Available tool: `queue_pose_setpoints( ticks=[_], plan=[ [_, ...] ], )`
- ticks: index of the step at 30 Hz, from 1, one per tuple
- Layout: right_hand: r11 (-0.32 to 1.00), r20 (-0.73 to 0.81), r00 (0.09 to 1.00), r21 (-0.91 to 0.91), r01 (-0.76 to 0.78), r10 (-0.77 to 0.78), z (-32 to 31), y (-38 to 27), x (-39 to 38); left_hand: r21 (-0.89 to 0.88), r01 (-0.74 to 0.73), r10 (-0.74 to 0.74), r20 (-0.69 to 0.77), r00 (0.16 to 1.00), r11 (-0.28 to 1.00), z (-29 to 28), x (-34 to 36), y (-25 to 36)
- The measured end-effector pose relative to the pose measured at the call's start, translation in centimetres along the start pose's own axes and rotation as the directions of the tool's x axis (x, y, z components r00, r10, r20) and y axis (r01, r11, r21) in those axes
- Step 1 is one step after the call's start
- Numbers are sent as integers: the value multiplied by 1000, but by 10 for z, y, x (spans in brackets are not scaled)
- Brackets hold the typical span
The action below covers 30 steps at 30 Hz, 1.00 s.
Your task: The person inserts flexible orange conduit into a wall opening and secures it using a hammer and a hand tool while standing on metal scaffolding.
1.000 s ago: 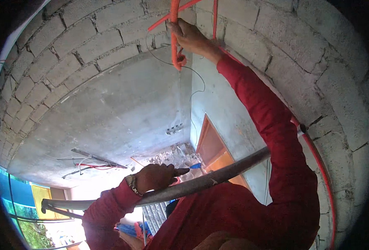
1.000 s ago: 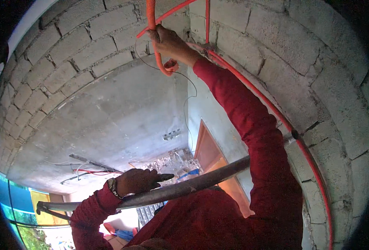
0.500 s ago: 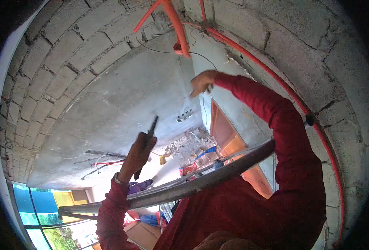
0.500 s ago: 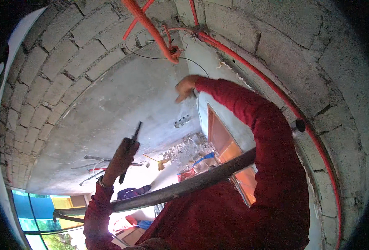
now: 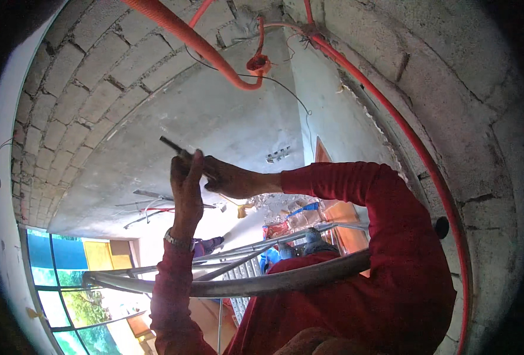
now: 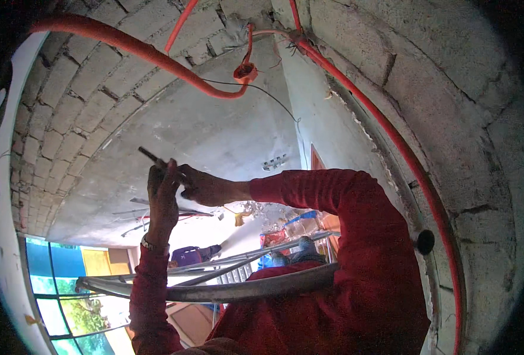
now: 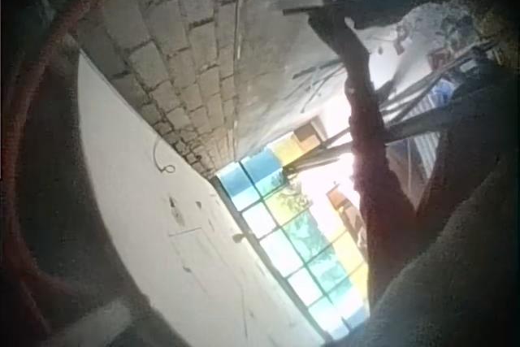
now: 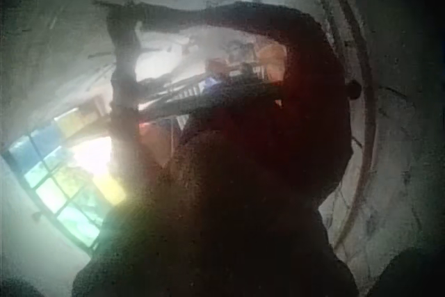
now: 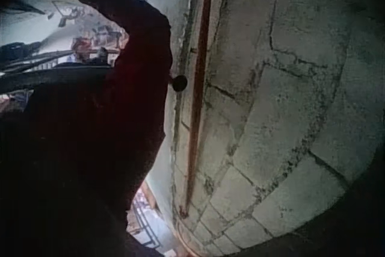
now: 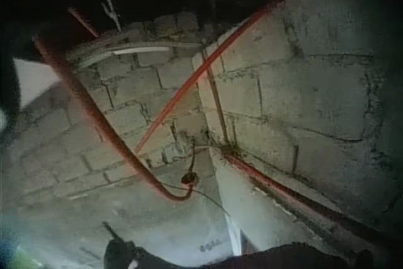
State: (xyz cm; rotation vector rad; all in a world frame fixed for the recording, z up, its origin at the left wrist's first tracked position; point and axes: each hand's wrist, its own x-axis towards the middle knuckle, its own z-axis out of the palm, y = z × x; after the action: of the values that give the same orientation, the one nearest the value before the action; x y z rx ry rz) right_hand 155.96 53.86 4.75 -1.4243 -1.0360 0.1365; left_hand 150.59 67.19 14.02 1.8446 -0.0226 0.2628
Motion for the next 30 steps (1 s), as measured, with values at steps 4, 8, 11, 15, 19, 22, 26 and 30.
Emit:
queue_pose_setpoints(
  ticks=[4, 8, 11, 15, 19, 22, 26, 30],
  plan=[
    [929, -40, 938, -129, -347, 345, -37, 14, -34, 635, -97, 263, -172, 949, 766, 31, 23, 11],
    [742, -47, 787, -303, -598, 615, -62, 118, -90, 60, -193, 193, 6, 981, 979, 94, 72, 55],
    [430, -29, 490, -437, -790, 871, -85, 216, -153, -298, -61, 126, 205, 971, 953, 142, 113, 62],
    [362, 36, 363, -194, -912, 931, -116, 268, -231, -220, -61, 128, 305, 944, 974, 155, 109, 40],
    [72, -82, 26, 633, -771, 996, -154, 236, -225, 86, -306, 284, 202, 937, 948, 101, 89, 5],
    [302, -329, 37, 811, -501, 944, -190, 247, -236, 80, -277, 260, 181, 949, 957, 75, 94, -5],
    [498, -518, 55, 780, -380, 854, -233, 255, -233, 105, -176, 155, 181, 971, 979, 64, 101, -1],
    [811, -592, 555, 433, -393, 585, -293, 226, -195, 55, -237, 222, 194, 955, 970, 64, 99, -6]
  ],
)
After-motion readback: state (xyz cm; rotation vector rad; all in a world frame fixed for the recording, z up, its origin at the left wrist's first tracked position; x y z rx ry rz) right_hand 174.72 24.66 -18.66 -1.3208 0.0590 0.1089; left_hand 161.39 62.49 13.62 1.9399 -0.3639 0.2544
